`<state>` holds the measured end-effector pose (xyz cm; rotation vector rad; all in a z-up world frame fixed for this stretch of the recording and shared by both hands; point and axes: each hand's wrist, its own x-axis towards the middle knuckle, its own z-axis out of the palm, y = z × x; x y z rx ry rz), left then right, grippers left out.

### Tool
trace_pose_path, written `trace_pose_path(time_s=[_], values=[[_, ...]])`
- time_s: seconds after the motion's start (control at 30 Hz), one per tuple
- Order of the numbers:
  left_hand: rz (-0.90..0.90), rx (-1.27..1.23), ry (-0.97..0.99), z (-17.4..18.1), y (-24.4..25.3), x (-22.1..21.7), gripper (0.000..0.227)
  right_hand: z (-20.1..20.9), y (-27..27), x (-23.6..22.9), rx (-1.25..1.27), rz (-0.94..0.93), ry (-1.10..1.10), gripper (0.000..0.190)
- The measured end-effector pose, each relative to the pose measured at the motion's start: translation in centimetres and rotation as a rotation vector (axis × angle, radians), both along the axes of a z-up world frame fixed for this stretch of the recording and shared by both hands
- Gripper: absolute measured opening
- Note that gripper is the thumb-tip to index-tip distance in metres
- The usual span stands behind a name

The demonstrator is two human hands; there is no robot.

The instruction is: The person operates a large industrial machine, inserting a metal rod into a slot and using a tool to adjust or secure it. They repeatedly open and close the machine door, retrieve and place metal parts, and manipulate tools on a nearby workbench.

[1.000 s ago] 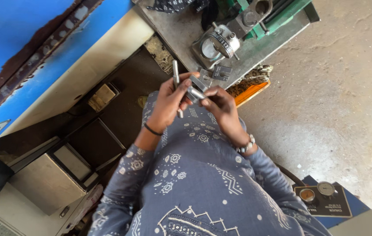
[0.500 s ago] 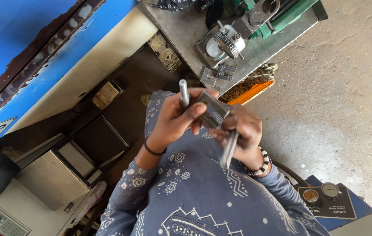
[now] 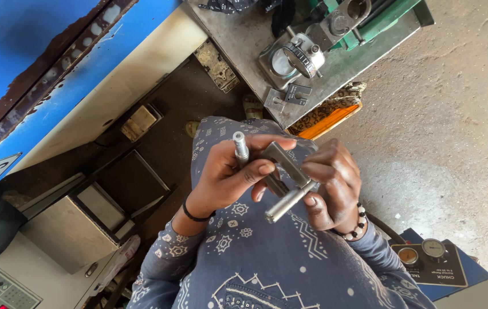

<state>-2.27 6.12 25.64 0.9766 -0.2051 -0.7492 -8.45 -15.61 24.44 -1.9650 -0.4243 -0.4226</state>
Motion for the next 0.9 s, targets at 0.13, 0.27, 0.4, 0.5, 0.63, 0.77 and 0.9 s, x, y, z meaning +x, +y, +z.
trace_pose_path(time_s=[0.13, 0.27, 0.4, 0.5, 0.63, 0.77, 0.9], values=[[-0.003, -0.021, 0.002, 0.2, 0.2, 0.3, 0.037, 0.4, 0.2, 0.3, -0.034, -0.029, -0.043, 0.038], [-0.007, -0.057, -0.015, 0.5, 0.3, 0.5, 0.037, 1.0, 0.1, 0.5, -0.033, -0.015, -0.05, 0.037], [-0.035, -0.067, -0.044, 1.0, 0.4, 0.7, 0.037, 1.9, -0.3, 0.3, 0.001, 0.017, -0.001, 0.037], [-0.061, -0.032, -0.065, 1.4, 0.5, 0.8, 0.037, 1.9, -0.3, 0.1, 0.074, 0.038, 0.002, 0.038], [-0.029, -0.02, -0.143, 1.8, 0.5, 0.8, 0.035, 1.2, -0.1, -0.4, 0.152, 0.04, 0.0, 0.034], [0.027, 0.003, -0.092, 2.1, 0.0, 0.5, 0.036, 0.5, -0.1, -1.2, 0.244, 0.032, 0.089, 0.029], [0.068, 0.072, 0.037, 2.5, -0.4, 0.7, 0.04, 0.8, -0.2, -1.7, 0.261, 0.041, 0.298, 0.026]])
